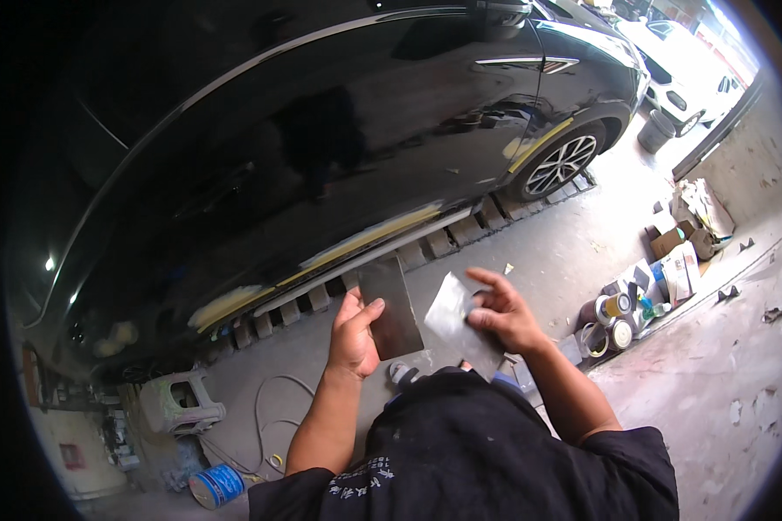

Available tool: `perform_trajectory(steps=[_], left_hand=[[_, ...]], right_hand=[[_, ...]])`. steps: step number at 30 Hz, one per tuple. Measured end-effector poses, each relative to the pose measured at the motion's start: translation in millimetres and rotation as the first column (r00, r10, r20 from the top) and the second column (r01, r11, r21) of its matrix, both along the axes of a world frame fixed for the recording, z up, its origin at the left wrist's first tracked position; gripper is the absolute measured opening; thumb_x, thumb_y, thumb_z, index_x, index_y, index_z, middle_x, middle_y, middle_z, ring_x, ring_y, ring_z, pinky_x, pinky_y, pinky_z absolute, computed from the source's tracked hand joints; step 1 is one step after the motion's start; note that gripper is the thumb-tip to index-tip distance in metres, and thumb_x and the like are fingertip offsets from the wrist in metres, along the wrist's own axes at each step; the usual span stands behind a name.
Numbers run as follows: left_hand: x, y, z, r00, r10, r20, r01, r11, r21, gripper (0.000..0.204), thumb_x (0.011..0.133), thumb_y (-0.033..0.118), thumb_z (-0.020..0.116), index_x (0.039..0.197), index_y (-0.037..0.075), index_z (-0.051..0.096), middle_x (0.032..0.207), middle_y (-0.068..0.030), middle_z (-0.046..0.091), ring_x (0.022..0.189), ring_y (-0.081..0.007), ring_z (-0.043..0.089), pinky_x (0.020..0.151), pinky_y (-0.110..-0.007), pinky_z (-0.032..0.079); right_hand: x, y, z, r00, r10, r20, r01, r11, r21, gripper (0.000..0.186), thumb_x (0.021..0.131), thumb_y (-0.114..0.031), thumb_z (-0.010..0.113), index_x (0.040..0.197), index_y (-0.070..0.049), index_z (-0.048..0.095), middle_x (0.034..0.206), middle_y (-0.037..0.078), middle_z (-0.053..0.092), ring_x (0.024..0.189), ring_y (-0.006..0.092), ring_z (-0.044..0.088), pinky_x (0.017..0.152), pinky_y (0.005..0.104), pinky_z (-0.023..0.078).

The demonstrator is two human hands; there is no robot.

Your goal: The person applies body filler to a black car's front bumper and side panel using a metal spreader. They repeatedly scoop filler from a container, spread it over taped-off areas, and smooth the surface. The person also uses a scraper to remove excess filler and transfers material between tools.

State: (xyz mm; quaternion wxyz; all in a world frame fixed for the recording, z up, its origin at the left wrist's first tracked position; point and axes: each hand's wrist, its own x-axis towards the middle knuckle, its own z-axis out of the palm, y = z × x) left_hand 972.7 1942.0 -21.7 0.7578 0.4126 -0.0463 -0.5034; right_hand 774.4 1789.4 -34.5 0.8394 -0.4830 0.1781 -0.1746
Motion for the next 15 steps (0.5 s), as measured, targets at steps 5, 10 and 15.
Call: perform_trajectory(steps=[5,10,15], left_hand=[[-23.2,-17.4,-9.1,0.992,-0.129,-0.009,0.127,0.984,-0.129,0.031,0.084,-0.001,0.055,0.113,0.004,0.042,0.111,-0.0102,0.056,0.104,-0.0193,0.054,0.096,-0.034,0.041],[-24.6,-18.6,6.2,0.993,-0.035,0.114,0.052,0.987,-0.152,0.033,0.085,-0.002,0.054,0.115,0.003,0.040,0.111,-0.0099,0.055,0.104,-0.0178,0.052,0.096,-0.032,0.040],[-26.9,-29.6,-23.8,0.812,0.075,0.579,-0.053,0.997,-0.054,0.031,0.089,0.000,0.052,0.116,-0.001,0.038,0.113,-0.0114,0.052,0.103,-0.0135,0.049,0.091,-0.025,0.039]], right_hand=[[11.1,13.9,-15.5,0.996,0.089,-0.025,-0.087,0.995,0.056,0.070,0.081,-0.011,0.073,0.139,-0.002,0.035,0.078,-0.002,0.054,0.072,0.0071,0.052,0.066,0.0217,0.043],[-16.8,-15.5,-26.3,0.949,-0.244,-0.199,0.236,0.970,-0.066,0.065,0.084,-0.004,0.067,0.139,-0.003,0.033,0.079,0.001,0.058,0.072,0.0091,0.056,0.066,0.0230,0.047],[-39.3,11.0,-21.1,0.933,-0.185,-0.307,0.011,0.871,-0.491,0.063,0.081,-0.011,0.072,0.135,-0.008,0.041,0.078,0.002,0.060,0.073,0.0090,0.057,0.068,0.0258,0.047]])
